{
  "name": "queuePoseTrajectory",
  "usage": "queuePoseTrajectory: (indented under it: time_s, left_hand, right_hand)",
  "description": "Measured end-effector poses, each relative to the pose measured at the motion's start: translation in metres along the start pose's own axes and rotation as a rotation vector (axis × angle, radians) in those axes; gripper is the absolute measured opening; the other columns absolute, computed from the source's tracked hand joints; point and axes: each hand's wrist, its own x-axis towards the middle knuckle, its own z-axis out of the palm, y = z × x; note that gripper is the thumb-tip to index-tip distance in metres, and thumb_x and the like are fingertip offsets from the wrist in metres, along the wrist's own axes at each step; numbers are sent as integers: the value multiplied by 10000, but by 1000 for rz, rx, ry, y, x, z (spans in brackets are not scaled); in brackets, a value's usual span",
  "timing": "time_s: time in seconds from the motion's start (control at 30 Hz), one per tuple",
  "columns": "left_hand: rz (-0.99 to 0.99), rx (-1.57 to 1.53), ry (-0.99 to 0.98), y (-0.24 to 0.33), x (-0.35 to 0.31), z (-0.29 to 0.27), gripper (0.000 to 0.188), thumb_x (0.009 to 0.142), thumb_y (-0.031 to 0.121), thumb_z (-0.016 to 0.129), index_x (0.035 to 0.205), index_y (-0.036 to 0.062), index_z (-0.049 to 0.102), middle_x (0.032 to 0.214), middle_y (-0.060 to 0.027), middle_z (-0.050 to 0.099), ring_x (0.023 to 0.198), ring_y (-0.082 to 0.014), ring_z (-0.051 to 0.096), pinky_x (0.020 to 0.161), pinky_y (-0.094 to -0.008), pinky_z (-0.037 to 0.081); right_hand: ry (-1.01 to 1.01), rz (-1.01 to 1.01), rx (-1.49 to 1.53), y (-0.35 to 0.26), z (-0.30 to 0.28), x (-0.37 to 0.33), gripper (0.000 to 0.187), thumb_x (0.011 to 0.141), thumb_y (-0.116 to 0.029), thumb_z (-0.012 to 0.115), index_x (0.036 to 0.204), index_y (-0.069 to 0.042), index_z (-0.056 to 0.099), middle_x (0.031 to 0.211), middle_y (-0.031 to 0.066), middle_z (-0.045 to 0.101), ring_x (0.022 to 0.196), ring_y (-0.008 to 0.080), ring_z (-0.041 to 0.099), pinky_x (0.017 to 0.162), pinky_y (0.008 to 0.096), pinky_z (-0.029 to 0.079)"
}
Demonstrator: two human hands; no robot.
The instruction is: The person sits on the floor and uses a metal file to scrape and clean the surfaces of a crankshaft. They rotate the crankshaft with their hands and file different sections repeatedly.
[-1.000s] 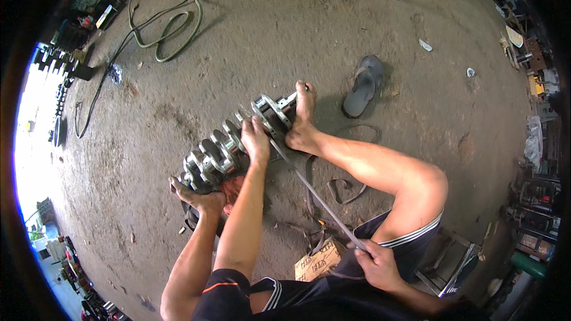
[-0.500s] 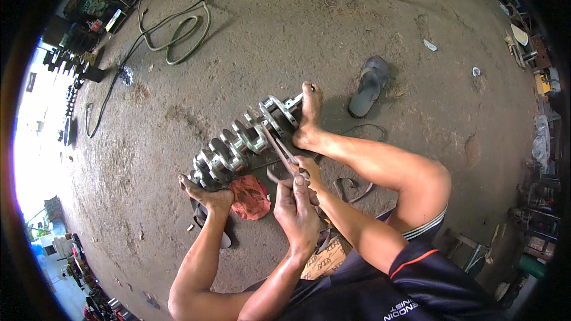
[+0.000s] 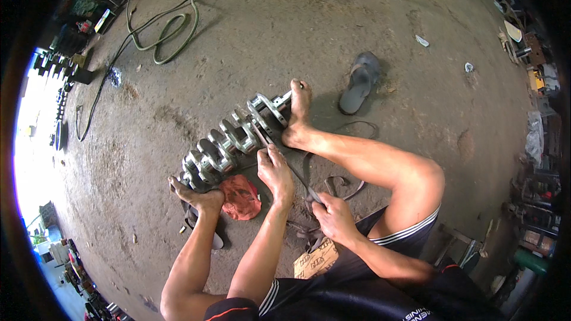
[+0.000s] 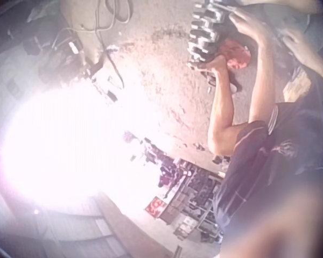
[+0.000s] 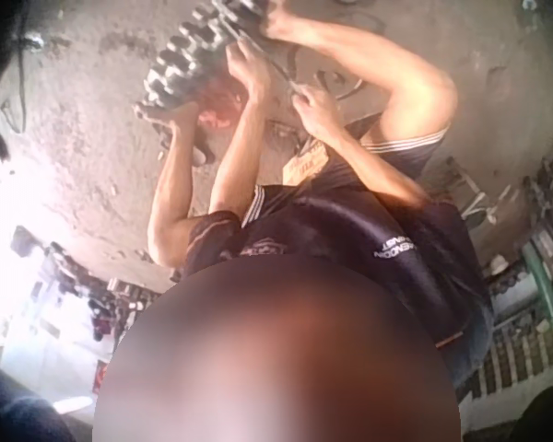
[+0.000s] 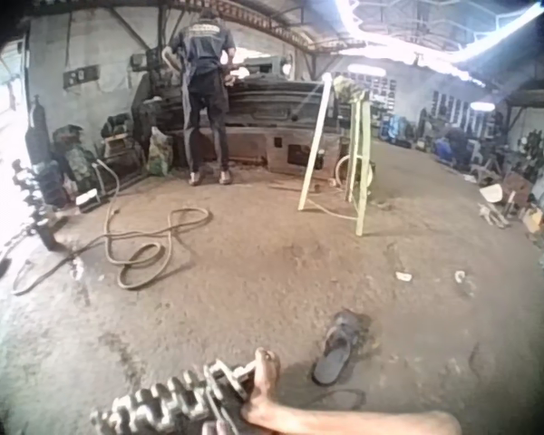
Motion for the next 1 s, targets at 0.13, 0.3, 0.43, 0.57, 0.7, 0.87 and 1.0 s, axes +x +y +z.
queuePoseTrajectory:
  time_s: [0.13, 0.3, 0.43, 0.57, 0.7, 0.87, 1.0]
  left_hand:
    - [-11, 17, 40, -4, 27, 18, 356, 1002, 291, 510, 800, -2, 520, 595, -69, 511, 545, -149, 449, 528, -347, 400]
    - [-1, -80, 58, -35, 54, 38, 344, 1004, 283, 501, 815, -4, 517, 624, -87, 517, 563, -177, 459, 553, -360, 414]
    - [146, -1, 100, -61, 95, 50, 333, 994, 277, 517, 823, -8, 530, 639, -100, 523, 584, -172, 465, 568, -372, 415]
    - [53, -48, -16, 5, 147, 30, 347, 993, 282, 527, 804, -8, 551, 658, -71, 551, 601, -171, 460, 597, -371, 421]
    - [193, -370, -78, 121, 117, -24, 356, 1007, 285, 508, 795, 6, 573, 670, -40, 576, 579, -126, 442, 549, -326, 372]
    - [218, -402, -173, 143, -34, -76, 248, 1000, 203, 535, 814, 42, 569, 739, -9, 583, 651, -75, 489, 597, -236, 398]
    - [-71, -437, -247, 91, -79, -65, 259, 1008, 233, 528, 854, 30, 576, 726, 5, 584, 631, -54, 491, 550, -215, 402]
  right_hand:
    - [-31, 86, 8, -8, -18, -29, 136, 917, -109, 554, 1021, -65, 630, 597, 155, 552, 480, 226, 544, 484, 381, 432]
    - [12, 26, -29, -19, -34, -58, 155, 899, -83, 585, 1045, -63, 634, 653, 145, 604, 509, 233, 591, 489, 353, 453]
    - [-42, 182, -105, -26, -53, -90, 167, 885, -88, 592, 1039, -49, 641, 731, 183, 642, 618, 300, 655, 556, 377, 493]
    - [-81, 203, -146, -28, -64, -115, 200, 885, -121, 582, 1057, -35, 637, 798, 217, 648, 726, 359, 664, 621, 429, 503]
    - [-100, 225, -218, -10, -9, -35, 223, 907, -221, 590, 993, -22, 644, 757, 206, 627, 685, 335, 643, 597, 418, 459]
    - [-9, 282, 193, 28, 74, 123, 236, 876, -240, 610, 887, -12, 668, 735, 181, 668, 716, 343, 672, 658, 444, 509]
    - [-25, 279, 308, 35, 70, 121, 193, 874, -180, 568, 902, -16, 665, 744, 160, 674, 716, 294, 675, 655, 404, 512]
